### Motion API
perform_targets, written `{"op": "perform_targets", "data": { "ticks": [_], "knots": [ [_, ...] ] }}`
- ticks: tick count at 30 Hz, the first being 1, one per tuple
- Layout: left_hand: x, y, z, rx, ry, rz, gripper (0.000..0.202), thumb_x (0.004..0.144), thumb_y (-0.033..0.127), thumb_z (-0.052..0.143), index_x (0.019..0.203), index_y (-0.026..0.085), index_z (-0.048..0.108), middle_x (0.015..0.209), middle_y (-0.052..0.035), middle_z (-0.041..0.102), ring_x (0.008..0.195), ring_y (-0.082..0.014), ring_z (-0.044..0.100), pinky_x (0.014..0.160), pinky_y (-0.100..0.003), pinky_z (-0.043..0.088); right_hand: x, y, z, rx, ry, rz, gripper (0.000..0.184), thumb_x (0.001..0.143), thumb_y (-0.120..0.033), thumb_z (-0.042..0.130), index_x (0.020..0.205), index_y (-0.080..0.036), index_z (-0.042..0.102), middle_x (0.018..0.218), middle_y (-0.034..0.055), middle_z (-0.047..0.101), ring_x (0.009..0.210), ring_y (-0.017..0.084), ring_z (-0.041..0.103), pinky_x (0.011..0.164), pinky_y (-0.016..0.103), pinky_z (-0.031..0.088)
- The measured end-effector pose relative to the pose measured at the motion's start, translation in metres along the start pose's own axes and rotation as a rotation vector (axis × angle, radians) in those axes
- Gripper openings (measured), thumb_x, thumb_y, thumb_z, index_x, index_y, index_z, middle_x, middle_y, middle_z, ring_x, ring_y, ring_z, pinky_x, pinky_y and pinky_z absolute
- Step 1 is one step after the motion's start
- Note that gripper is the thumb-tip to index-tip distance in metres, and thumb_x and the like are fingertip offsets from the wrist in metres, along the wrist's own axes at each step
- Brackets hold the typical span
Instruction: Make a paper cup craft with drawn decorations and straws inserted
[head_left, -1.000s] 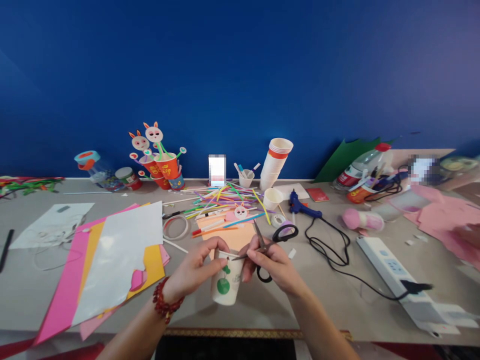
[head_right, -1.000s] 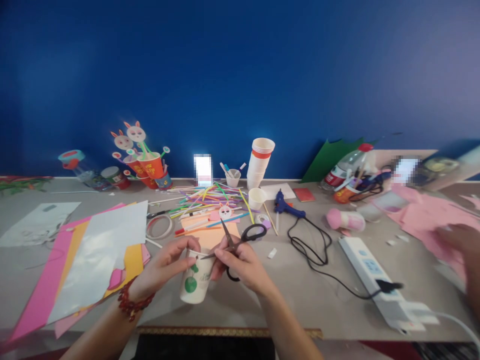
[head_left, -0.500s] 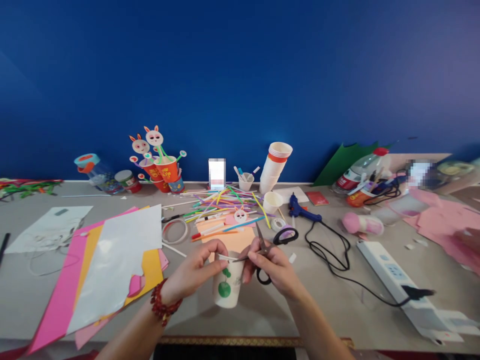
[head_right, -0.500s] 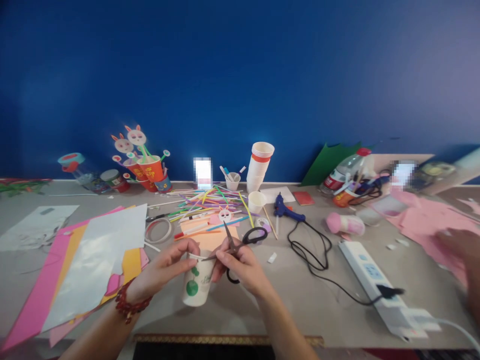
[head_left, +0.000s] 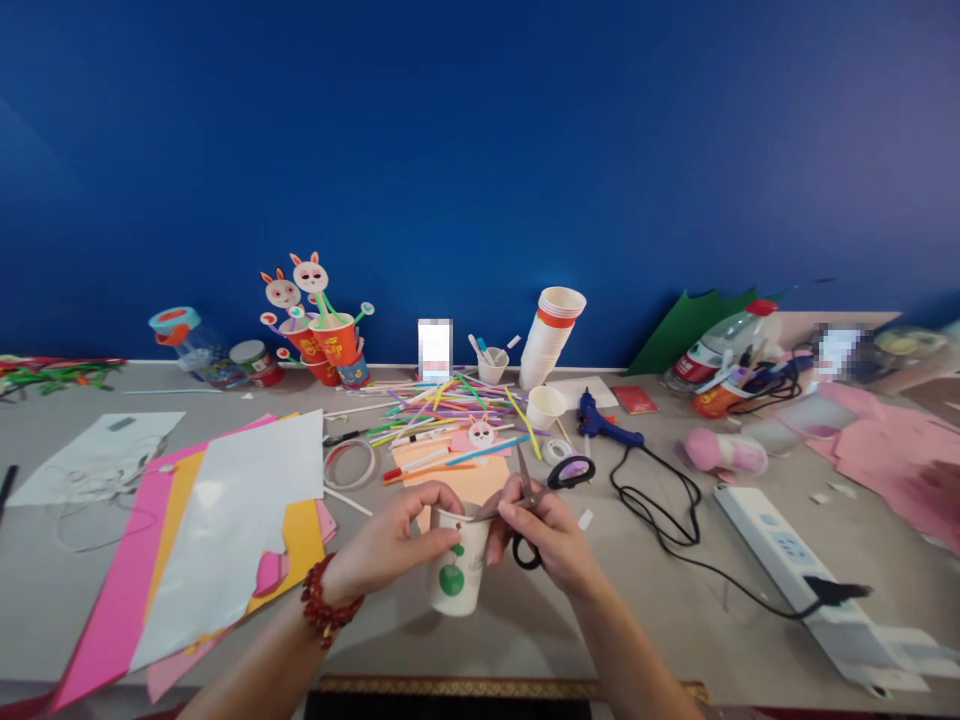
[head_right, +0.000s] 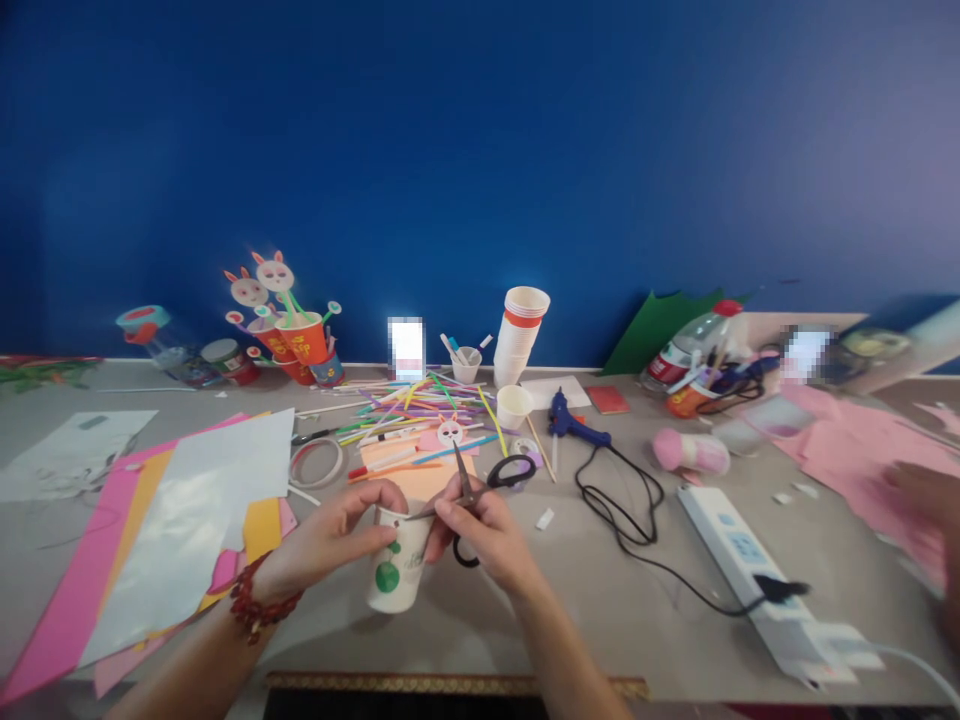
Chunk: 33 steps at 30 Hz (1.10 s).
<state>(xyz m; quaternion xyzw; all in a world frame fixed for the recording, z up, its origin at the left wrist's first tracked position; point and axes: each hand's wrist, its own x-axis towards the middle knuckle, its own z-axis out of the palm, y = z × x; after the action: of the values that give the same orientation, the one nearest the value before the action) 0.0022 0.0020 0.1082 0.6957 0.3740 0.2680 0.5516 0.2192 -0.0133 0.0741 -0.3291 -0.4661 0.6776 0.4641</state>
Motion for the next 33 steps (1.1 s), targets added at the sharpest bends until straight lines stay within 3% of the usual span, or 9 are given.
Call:
{"op": "perform_targets", "data": {
  "ticks": [7, 12, 18, 33],
  "knots": [
    [0.0019, -0.0012, 0.0011, -0.038, -0.043, -0.038, 0.019, 0.082, 0.035, 0.063, 0.089, 0.017, 0.061, 0.084, -0.0012, 0.061, 0.08, -0.0172, 0.053, 0.074, -0.028, 0.041, -0.0011, 0.0, 0.0009, -0.003, 0.009, -0.026, 0.029, 0.086, -0.043, 0.065, 0.081, -0.017, 0.052, 0.056, 0.002, 0.068, 0.048, 0.016, 0.064, 0.051, 0.024, 0.046],
    [0.0005, -0.0051, 0.0023, -0.114, -0.001, -0.059, 0.02, 0.083, 0.035, 0.063, 0.091, 0.017, 0.059, 0.084, -0.0011, 0.059, 0.08, -0.0168, 0.052, 0.071, -0.027, 0.041, -0.0021, -0.001, 0.0026, 0.001, 0.01, -0.034, 0.028, 0.086, -0.041, 0.066, 0.08, -0.017, 0.053, 0.059, 0.0014, 0.068, 0.049, 0.015, 0.064, 0.052, 0.024, 0.046],
    [-0.0006, -0.0026, 0.0024, -0.039, 0.014, -0.018, 0.017, 0.084, 0.032, 0.061, 0.094, 0.017, 0.061, 0.089, -0.0027, 0.06, 0.087, -0.019, 0.053, 0.078, -0.029, 0.041, -0.003, 0.0008, 0.0023, 0.018, -0.004, -0.044, 0.026, 0.087, -0.039, 0.065, 0.08, -0.017, 0.052, 0.059, 0.0014, 0.068, 0.049, 0.015, 0.064, 0.052, 0.023, 0.046],
    [0.001, -0.0032, 0.0037, -0.235, -0.021, -0.041, 0.019, 0.084, 0.033, 0.065, 0.091, 0.017, 0.059, 0.091, -0.0033, 0.059, 0.087, -0.0181, 0.054, 0.078, -0.028, 0.041, -0.0034, 0.002, 0.0026, 0.018, -0.013, -0.071, 0.025, 0.088, -0.037, 0.064, 0.08, -0.017, 0.052, 0.059, 0.0018, 0.069, 0.05, 0.014, 0.065, 0.052, 0.022, 0.046]
  ]
}}
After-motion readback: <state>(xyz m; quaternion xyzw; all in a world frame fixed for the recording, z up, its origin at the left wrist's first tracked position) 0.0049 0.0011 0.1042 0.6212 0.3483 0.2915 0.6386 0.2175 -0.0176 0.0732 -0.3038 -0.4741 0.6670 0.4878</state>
